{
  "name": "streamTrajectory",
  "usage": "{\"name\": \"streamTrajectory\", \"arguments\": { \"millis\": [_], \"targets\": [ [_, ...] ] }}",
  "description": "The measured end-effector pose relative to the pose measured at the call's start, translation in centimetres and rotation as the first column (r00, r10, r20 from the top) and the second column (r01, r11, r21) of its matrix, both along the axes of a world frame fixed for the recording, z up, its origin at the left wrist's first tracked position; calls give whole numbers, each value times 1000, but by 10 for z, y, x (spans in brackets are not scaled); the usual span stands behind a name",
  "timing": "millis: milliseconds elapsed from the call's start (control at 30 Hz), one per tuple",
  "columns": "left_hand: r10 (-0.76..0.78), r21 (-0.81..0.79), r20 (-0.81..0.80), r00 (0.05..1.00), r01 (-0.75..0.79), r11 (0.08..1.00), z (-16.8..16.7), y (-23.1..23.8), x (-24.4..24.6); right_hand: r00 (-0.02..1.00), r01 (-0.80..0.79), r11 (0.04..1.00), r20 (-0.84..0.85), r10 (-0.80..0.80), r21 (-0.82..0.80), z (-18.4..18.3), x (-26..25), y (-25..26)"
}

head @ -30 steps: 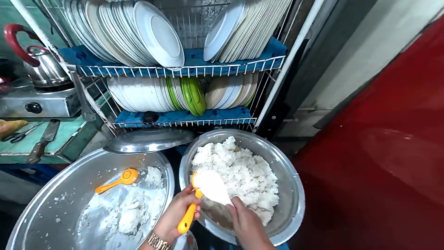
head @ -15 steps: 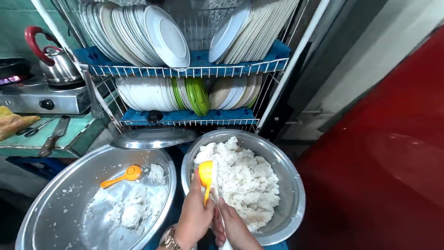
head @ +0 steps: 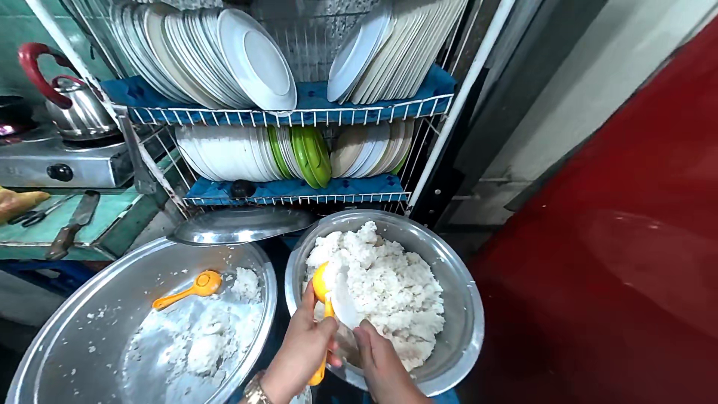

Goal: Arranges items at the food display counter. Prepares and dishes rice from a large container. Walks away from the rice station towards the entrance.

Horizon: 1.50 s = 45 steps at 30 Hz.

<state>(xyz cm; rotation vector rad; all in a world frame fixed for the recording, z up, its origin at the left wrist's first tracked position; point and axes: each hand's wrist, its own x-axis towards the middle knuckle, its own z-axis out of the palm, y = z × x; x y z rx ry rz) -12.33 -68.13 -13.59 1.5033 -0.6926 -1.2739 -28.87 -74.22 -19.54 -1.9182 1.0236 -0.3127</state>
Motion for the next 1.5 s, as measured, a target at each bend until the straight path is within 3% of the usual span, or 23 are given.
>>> {"name": "streamTrajectory", "arguments": {
  "millis": [67, 167, 233, 267, 300, 367, 400, 467, 567, 733, 833, 900, 967, 1167, 1300, 1400, 1500],
  "targets": [
    [6, -17, 208, 978, -3, 1000, -5, -2, -6, 984, 19, 973, 168, -58, 229, -1, 11, 7],
    [2, -43, 485, 874, 22, 999, -25, -4, -6, 932, 8, 819, 294, -214, 573, 9, 20, 15],
    [-21, -19, 526, 850, 36, 999, -31, -5, -2, 919, -27, 709, 297, -260, 705, 12, 18, 10],
    [-33, 3, 481, 876, 36, 999, -31, -5, 2, 931, -21, 705, 270, -244, 709, 12, 15, 6],
    [-33, 18, 377, 926, 28, 999, -29, -5, 6, 956, 3, 761, 223, -193, 648, 12, 11, 1],
    [3, 47, 66, 998, -6, 999, -23, -4, 14, 997, 10, 941, 68, -35, 338, 12, 1, -2],
    [23, 62, -43, 999, -21, 998, -22, -3, 16, 1000, -15, 983, -8, 16, 185, 13, -1, -2],
    [15, 82, -84, 996, -8, 997, -24, 1, 16, 994, -37, 999, -102, 40, 35, 14, 1, -2],
    [-32, 90, -75, 997, 39, 995, -29, 9, 11, 985, -1, 999, -173, 10, 53, 13, 14, -23],
    [-76, 10, -251, 965, 81, 997, -46, 25, 16, 973, 35, 983, -232, 8, 179, -5, 22, -69],
    [-30, 30, -323, 946, 42, 999, -53, 27, 25, 970, 48, 993, -242, -20, 112, 8, 11, -68],
    [18, 74, -318, 948, 6, 997, -55, 27, 27, 957, -65, 997, -279, 75, 44, 28, 8, -47],
    [-27, 91, -255, 967, 52, 994, -53, 26, 26, 922, -167, 986, -352, 163, 19, 34, 16, -28],
    [-209, 49, -228, 951, 225, 973, -54, 36, 19, 821, -72, 996, -564, 88, 51, 8, 25, -72],
    [-168, -55, -351, 921, 159, 986, -61, 44, 34, 758, -28, 999, -652, 7, -23, 12, 13, -74],
    [-125, -38, -409, 904, 120, 992, -59, 67, 51, 693, -37, 997, -720, -21, -64, 10, 7, -63],
    [-88, -27, -390, 916, 84, 996, -56, 90, 63, 723, -61, 997, -691, 7, -54, -15, -4, -60]
  ]
}}
